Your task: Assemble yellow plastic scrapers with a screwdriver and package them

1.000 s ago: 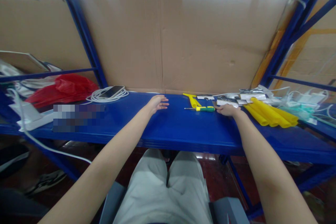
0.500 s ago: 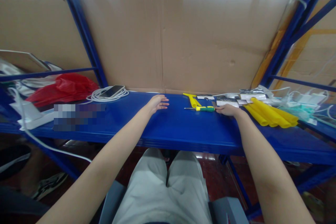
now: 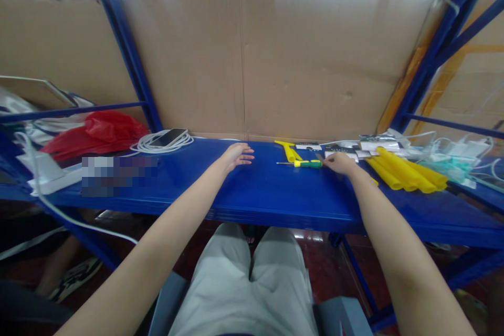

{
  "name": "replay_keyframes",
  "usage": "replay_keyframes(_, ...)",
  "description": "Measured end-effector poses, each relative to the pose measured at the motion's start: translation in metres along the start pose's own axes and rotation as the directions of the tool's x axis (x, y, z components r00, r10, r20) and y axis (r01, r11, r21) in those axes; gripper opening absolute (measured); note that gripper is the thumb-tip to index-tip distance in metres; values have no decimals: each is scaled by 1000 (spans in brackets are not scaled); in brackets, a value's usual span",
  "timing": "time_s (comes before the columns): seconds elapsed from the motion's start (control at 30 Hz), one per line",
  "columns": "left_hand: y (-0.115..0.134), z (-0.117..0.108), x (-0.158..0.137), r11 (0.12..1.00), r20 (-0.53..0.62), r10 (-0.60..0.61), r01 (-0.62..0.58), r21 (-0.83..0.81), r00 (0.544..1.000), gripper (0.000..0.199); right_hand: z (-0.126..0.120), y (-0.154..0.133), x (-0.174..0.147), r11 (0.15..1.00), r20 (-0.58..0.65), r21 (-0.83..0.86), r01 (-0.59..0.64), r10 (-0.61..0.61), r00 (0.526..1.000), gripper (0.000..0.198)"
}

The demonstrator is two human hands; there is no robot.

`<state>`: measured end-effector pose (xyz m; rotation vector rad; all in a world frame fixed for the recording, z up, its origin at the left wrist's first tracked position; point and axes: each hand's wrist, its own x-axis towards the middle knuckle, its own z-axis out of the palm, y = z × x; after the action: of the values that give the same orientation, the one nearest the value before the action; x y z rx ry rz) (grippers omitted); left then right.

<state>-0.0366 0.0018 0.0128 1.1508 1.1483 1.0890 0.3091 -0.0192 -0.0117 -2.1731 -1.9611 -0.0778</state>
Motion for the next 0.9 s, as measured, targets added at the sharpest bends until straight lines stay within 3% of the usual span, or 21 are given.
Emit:
replay_keyframes(0.27, 0, 2, 1, 997, -16, 37, -35, 70, 999, 26, 0, -19, -5, 977, -19, -176, -117, 116, 993, 29)
replay_keyframes(0.4, -6, 4, 7, 926, -114, 236, -188, 328, 965, 30, 2, -27, -7, 972, -11, -165, -167, 167, 986, 32)
replay_keyframes(0.5, -13, 6, 9, 736, -31, 482, -386, 556, 875, 28, 6, -25, -3, 975, -9, -139, -175, 176, 984, 32)
replay_keyframes(0.57, -17, 9, 7, 607, 63, 564, -465, 645, 823, 28, 10, -21, 1, 978, -18, -120, -169, 168, 986, 32)
replay_keyframes(0.73, -24, 21, -5, 351, 270, 570, -528, 773, 776, 30, 16, -12, 9, 986, -45, -67, -155, 152, 987, 33)
replay_keyframes(0.83, -24, 28, -14, 67, 470, 504, -575, 815, 725, 33, 15, -11, 10, 979, -10, -55, -198, 198, 980, 36)
replay_keyframes(0.9, -23, 34, -19, -143, 629, 430, -639, 756, 648, 33, 13, -11, 10, 971, 19, -43, -237, 238, 971, 37)
